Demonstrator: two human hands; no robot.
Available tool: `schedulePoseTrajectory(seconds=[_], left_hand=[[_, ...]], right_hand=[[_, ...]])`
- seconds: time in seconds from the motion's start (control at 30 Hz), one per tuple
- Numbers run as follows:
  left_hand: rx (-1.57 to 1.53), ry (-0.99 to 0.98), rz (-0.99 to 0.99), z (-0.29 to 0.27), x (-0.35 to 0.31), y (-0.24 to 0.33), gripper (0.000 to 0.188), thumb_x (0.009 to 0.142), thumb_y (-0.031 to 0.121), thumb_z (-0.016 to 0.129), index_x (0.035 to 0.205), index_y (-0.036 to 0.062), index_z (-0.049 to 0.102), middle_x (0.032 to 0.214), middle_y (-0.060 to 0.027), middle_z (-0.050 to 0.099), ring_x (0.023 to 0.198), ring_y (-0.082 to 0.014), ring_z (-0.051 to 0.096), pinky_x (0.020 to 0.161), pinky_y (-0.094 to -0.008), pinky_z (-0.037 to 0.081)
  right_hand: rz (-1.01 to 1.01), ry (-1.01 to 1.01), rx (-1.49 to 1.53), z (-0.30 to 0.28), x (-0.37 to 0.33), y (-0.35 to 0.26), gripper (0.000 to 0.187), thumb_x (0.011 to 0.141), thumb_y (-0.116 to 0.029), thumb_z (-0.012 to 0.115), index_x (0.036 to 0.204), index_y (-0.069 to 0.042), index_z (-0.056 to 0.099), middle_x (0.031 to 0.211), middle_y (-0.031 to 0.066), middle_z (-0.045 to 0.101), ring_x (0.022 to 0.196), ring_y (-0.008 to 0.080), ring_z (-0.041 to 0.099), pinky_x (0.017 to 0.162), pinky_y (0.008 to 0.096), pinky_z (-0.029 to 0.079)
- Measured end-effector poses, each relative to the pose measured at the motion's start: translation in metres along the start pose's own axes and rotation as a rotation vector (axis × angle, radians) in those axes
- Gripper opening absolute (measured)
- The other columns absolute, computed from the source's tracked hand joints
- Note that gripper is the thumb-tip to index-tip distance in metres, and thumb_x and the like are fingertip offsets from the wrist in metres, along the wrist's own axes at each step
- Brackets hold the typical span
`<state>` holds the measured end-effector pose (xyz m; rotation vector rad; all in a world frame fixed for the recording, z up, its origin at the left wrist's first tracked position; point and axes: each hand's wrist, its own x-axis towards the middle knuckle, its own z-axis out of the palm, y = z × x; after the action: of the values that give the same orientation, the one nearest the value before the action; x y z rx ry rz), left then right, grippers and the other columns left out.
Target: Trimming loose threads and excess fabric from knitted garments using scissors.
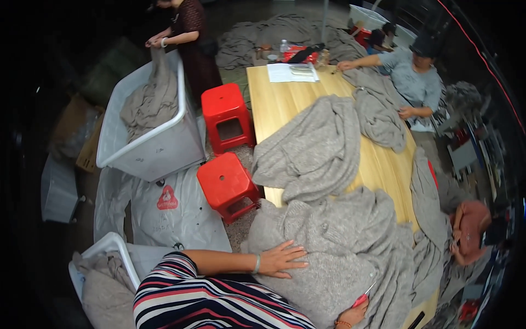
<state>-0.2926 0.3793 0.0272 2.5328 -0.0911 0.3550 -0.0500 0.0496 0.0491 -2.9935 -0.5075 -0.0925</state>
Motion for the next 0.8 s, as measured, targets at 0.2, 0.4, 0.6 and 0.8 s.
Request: schedulePoseTrajectory(seconds=[0.2, 0.4, 0.6, 0.8], left_hand=[[-0.051, 0.175, -0.055, 0.030, -0.013, -0.001, 0.077, 0.090, 0.036, 0.066, 0.155, 0.0181, 0.030, 0.159, -0.0198, 0.023, 0.149, -0.0353, 0.019, 0.120, -0.0543, 0.009], [-0.081, 0.195, -0.008, 0.035, -0.009, -0.003, 0.076, 0.090, 0.036, 0.065, 0.155, 0.0193, 0.029, 0.160, -0.0192, 0.022, 0.149, -0.0350, 0.019, 0.120, -0.0543, 0.010], [-0.058, 0.195, -0.023, 0.038, -0.012, -0.003, 0.075, 0.090, 0.037, 0.064, 0.155, 0.0191, 0.030, 0.159, -0.0190, 0.023, 0.149, -0.0347, 0.019, 0.120, -0.0537, 0.011], [-0.035, 0.206, -0.012, 0.037, -0.011, -0.004, 0.074, 0.092, 0.038, 0.062, 0.155, 0.0186, 0.029, 0.159, -0.0185, 0.023, 0.149, -0.0342, 0.020, 0.120, -0.0533, 0.011]], right_hand=[[0.025, -0.101, 0.020, 0.010, 0.014, -0.004, 0.044, 0.103, -0.035, 0.033, 0.134, -0.009, 0.049, 0.122, 0.0246, 0.062, 0.108, 0.0438, 0.060, 0.090, 0.0505, 0.049], [-0.113, 0.057, 0.032, 0.042, 0.017, 0.046, 0.050, 0.105, -0.045, 0.032, 0.135, -0.011, 0.051, 0.127, 0.0250, 0.060, 0.110, 0.0456, 0.059, 0.093, 0.0512, 0.048], [0.160, -0.184, 0.095, -0.016, 0.010, -0.019, 0.049, 0.104, -0.045, 0.033, 0.131, -0.012, 0.056, 0.119, 0.0233, 0.065, 0.107, 0.0425, 0.061, 0.092, 0.0494, 0.047], [0.176, -0.145, -0.020, -0.001, 0.012, -0.009, 0.049, 0.104, -0.047, 0.030, 0.129, -0.014, 0.057, 0.116, 0.0227, 0.066, 0.104, 0.0429, 0.063, 0.090, 0.0508, 0.048]])
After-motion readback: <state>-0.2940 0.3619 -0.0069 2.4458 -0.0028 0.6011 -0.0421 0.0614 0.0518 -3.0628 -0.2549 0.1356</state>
